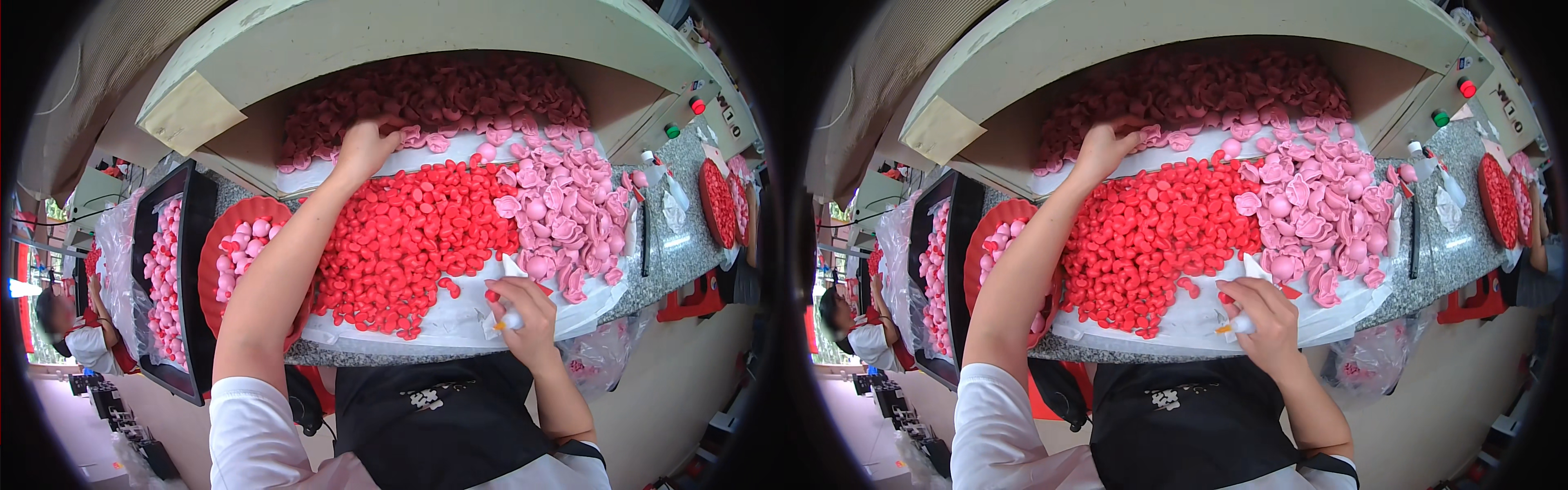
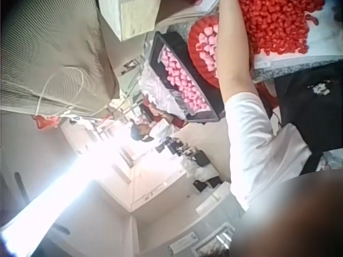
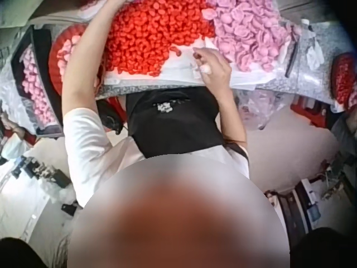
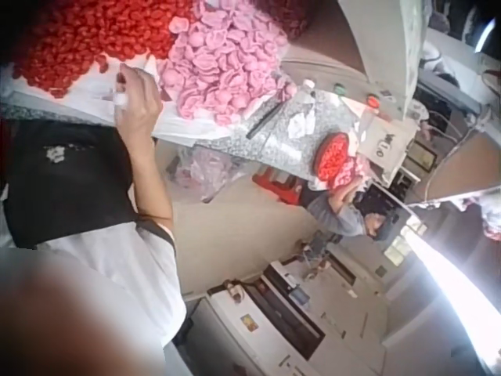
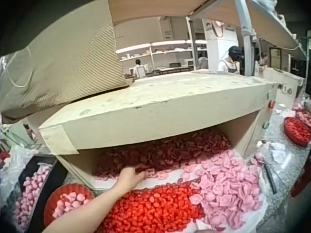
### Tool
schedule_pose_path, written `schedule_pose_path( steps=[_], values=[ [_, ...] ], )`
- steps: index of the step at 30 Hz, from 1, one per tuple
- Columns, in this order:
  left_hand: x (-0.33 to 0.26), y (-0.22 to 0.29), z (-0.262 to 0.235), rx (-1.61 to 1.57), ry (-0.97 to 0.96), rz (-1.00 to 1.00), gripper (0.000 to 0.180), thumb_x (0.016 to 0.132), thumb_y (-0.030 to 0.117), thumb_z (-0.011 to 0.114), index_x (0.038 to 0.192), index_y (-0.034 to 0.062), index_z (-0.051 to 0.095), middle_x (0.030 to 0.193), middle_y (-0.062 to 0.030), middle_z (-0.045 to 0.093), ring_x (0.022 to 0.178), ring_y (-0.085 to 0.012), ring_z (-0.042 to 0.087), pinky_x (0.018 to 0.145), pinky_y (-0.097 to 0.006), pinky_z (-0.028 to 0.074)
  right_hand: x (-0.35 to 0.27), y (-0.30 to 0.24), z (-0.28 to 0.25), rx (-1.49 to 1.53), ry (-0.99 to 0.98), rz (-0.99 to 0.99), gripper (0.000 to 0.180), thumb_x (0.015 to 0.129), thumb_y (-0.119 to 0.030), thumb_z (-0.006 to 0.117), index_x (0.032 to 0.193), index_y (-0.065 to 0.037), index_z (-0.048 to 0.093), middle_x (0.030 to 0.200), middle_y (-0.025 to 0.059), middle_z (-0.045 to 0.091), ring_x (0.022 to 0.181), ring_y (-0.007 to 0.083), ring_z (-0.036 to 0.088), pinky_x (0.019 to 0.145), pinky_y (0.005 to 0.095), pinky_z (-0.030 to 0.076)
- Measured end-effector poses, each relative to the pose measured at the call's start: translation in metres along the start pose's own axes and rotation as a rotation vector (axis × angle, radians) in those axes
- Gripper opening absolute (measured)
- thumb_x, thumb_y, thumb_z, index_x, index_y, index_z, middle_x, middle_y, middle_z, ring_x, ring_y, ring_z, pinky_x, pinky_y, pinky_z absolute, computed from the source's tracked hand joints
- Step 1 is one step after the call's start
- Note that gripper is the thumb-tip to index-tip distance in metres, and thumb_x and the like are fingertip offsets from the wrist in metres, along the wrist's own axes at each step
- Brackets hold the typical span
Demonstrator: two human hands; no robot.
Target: Gluing and assembling small pink clay flower-like components at a workbench.
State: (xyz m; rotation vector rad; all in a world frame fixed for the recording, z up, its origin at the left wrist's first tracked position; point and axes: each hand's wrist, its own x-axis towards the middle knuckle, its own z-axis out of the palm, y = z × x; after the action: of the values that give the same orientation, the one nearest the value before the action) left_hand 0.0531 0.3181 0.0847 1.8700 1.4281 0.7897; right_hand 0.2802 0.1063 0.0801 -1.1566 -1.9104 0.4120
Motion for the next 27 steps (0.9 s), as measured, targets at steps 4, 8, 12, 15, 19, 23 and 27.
schedule_pose_path(
  steps=[4,8,12,15,19,23,27],
  values=[
    [-0.025,0.004,-0.011,-0.257,-0.009,-0.043,0.017,0.077,0.007,0.052,0.091,-0.0013,0.054,0.082,-0.0073,0.058,0.07,-0.0097,0.054,0.063,-0.021,0.044,-0.014,-0.031,0.006,0.431,-0.033,0.393,0.025,0.062,0.003,0.062,0.086,-0.002,0.056,0.072,0.0028,0.052,0.053,0.0072,0.041,0.051,0.0179,0.032],
    [-0.081,0.042,-0.02,-0.688,-0.1,-0.203,0.017,0.078,0.008,0.053,0.092,-0.0006,0.049,0.08,-0.0071,0.056,0.07,-0.0119,0.055,0.063,-0.023,0.045,-0.023,-0.027,0.022,0.54,-0.038,0.549,0.024,0.065,0.002,0.061,0.087,-0.002,0.055,0.069,0.0002,0.052,0.059,0.0051,0.042,0.056,0.0175,0.033],
    [-0.159,0.067,-0.005,-0.861,-0.164,-0.123,0.015,0.079,0.006,0.05,0.092,-0.0002,0.047,0.079,-0.0077,0.055,0.071,-0.0123,0.053,0.062,-0.023,0.043,-0.023,-0.05,0.029,0.621,0.125,0.625,0.029,0.065,0.003,0.059,0.093,0.003,0.05,0.081,0.0087,0.056,0.065,0.009,0.049,0.058,0.0198,0.04],
    [-0.215,0.07,0.017,-0.765,-0.043,-0.103,0.021,0.078,-0.002,0.048,0.099,-0.0025,0.048,0.084,-0.0066,0.053,0.076,-0.0096,0.051,0.066,-0.021,0.041,-0.031,-0.064,0.047,0.951,0.142,0.598,0.024,0.065,0.006,0.055,0.089,0.003,0.049,0.088,0.0135,0.052,0.07,0.0156,0.053,0.054,0.0255,0.047],
    [-0.252,0.043,0.053,-0.746,0.114,-0.052,0.021,0.075,-0.005,0.051,0.096,-0.0037,0.05,0.088,-0.0091,0.053,0.078,-0.0109,0.053,0.066,-0.02,0.042,-0.044,-0.065,0.074,0.984,0.175,0.59,0.025,0.066,0.005,0.057,0.089,0.004,0.049,0.09,0.0112,0.049,0.069,0.0143,0.052,0.056,0.0245,0.046],
    [-0.271,0.029,0.052,-0.416,0.209,0.071,0.019,0.07,-0.005,0.057,0.089,-0.0034,0.055,0.086,-0.0107,0.054,0.074,-0.0134,0.055,0.063,-0.022,0.044,-0.059,-0.065,0.086,0.847,0.124,0.56,0.024,0.067,0.004,0.059,0.089,0.003,0.051,0.085,0.0085,0.051,0.067,0.0126,0.052,0.054,0.0223,0.044],
    [-0.284,0.016,0.038,-0.339,0.218,0.168,0.02,0.066,-0.004,0.06,0.086,-0.0024,0.057,0.081,-0.0117,0.057,0.071,-0.0162,0.055,0.062,-0.024,0.044,-0.06,-0.082,0.094,0.628,0.004,0.517,0.023,0.067,0.003,0.06,0.089,0.002,0.052,0.076,0.0044,0.052,0.065,0.0089,0.05,0.052,0.0186,0.04]
  ],
)
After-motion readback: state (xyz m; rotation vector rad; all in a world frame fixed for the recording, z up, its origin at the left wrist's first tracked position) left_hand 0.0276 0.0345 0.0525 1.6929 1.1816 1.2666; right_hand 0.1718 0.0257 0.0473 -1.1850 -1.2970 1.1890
